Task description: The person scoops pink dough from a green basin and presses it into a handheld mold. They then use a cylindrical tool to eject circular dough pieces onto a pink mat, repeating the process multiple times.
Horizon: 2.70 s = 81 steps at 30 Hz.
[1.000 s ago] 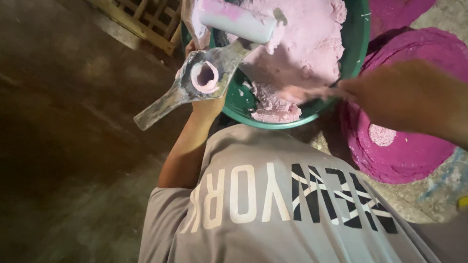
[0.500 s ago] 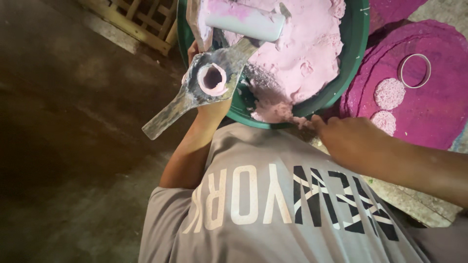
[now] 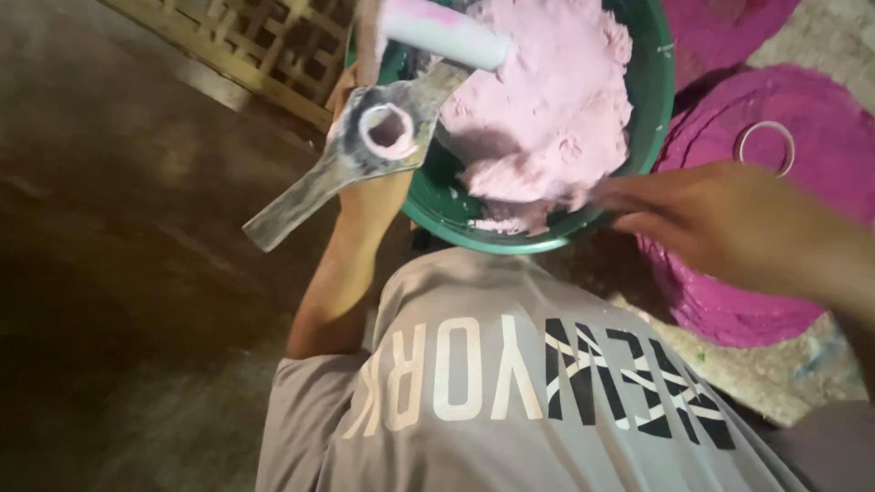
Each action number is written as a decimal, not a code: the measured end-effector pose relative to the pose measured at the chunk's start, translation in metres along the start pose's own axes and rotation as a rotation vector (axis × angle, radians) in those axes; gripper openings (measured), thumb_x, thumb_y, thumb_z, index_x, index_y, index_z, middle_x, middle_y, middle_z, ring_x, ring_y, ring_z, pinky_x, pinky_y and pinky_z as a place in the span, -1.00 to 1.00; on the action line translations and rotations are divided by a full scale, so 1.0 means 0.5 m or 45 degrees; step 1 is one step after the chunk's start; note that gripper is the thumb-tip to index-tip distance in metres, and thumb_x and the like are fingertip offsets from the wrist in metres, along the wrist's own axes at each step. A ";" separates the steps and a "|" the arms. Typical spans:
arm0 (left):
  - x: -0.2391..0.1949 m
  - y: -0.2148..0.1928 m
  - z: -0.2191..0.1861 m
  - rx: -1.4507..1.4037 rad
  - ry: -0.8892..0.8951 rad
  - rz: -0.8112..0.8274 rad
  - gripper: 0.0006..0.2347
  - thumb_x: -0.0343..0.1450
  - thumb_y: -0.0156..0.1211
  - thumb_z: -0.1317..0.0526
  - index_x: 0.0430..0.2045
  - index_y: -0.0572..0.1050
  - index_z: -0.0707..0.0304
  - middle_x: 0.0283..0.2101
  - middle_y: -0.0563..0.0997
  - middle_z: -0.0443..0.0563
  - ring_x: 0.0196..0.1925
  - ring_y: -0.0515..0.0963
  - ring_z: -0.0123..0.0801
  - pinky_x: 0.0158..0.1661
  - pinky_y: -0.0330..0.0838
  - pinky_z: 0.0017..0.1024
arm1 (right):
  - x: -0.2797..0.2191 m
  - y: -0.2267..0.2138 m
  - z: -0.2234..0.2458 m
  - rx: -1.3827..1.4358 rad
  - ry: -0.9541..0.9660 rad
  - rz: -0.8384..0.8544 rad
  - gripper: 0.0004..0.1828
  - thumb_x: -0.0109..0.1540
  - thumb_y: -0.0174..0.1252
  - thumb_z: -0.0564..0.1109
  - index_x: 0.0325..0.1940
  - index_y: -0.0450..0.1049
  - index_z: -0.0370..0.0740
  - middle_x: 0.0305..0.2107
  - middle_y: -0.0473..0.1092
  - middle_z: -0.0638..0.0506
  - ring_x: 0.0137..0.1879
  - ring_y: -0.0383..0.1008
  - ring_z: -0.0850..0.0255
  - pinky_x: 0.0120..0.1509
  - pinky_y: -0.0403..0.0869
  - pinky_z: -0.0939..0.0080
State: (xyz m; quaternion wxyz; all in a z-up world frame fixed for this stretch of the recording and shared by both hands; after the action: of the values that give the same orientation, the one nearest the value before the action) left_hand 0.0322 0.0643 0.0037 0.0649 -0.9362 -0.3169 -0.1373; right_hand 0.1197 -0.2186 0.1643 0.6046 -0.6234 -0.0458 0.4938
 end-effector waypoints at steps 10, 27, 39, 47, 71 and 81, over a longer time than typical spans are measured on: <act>0.016 0.090 -0.103 0.610 0.446 0.530 -0.65 0.36 0.33 0.06 0.03 0.53 -0.03 0.04 0.58 0.02 0.06 0.60 -0.11 0.04 0.49 -0.25 | 0.016 -0.102 -0.033 -0.378 -0.200 -0.474 -0.68 0.27 0.16 0.16 0.01 0.63 0.07 -0.36 0.59 0.05 -0.35 0.57 0.03 -0.32 0.48 0.01; 0.054 0.105 -0.148 0.658 0.589 0.392 -0.58 0.44 0.34 0.07 0.18 0.47 0.15 0.11 0.62 0.10 0.07 0.68 -0.10 0.08 0.60 -0.28 | -0.064 -0.145 0.138 -0.852 -0.325 -0.811 -0.84 0.12 0.12 -0.16 -0.21 0.46 -0.09 -0.49 0.41 0.04 -0.46 0.53 0.15 -0.53 0.46 0.14; 0.089 0.038 -0.069 0.840 0.527 0.344 -0.52 0.31 0.43 0.01 0.05 0.48 0.20 0.05 0.60 0.18 0.02 0.63 0.00 0.01 0.53 -0.17 | -0.077 -0.082 0.012 -1.047 -0.153 -1.018 -0.84 0.15 0.18 -0.15 -0.17 0.50 -0.08 -0.45 0.39 0.10 -0.43 0.51 0.23 -0.52 0.44 0.23; 0.057 0.133 -0.043 0.648 0.464 0.614 -0.57 0.31 0.43 -0.01 -0.03 0.52 0.17 0.05 0.59 0.14 0.03 0.61 -0.03 0.03 0.50 -0.16 | 0.016 -0.084 0.147 -1.137 -0.437 -0.867 -0.87 0.15 0.15 -0.10 -0.24 0.49 -0.11 -0.45 0.44 0.08 -0.40 0.55 0.20 -0.43 0.50 0.23; 0.117 0.058 -0.046 0.898 0.576 0.378 -0.71 0.34 0.43 0.17 -0.08 0.55 -0.08 -0.01 0.67 -0.06 0.14 0.62 -0.17 0.16 0.50 -0.31 | -0.014 -0.060 0.049 -0.221 -0.341 -1.072 -0.68 0.20 0.15 -0.23 0.05 0.48 -0.23 -0.30 0.50 -0.12 -0.36 0.55 -0.06 -0.42 0.48 -0.01; 0.129 0.074 -0.090 1.037 0.571 0.072 -0.47 0.34 0.36 0.13 0.22 0.41 0.24 0.39 0.33 0.13 0.36 0.41 0.21 0.23 0.36 0.06 | 0.154 0.138 -0.003 0.948 -0.540 -0.901 -0.53 0.35 0.09 -0.32 0.38 0.36 -0.32 -0.08 0.57 -0.27 0.01 0.51 0.17 0.11 0.47 0.27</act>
State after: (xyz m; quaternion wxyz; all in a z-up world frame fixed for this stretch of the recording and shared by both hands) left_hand 0.0943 0.0630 0.0647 0.4978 -0.7900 -0.2975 -0.1990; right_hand 0.1226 -0.1875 0.0655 0.8906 -0.2010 -0.1957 0.3580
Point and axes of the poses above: each hand's wrist, its own x-axis towards the middle knuckle, its own y-axis out of the palm, z = x × y, the point moved 3 cm from there along x, towards the middle knuckle
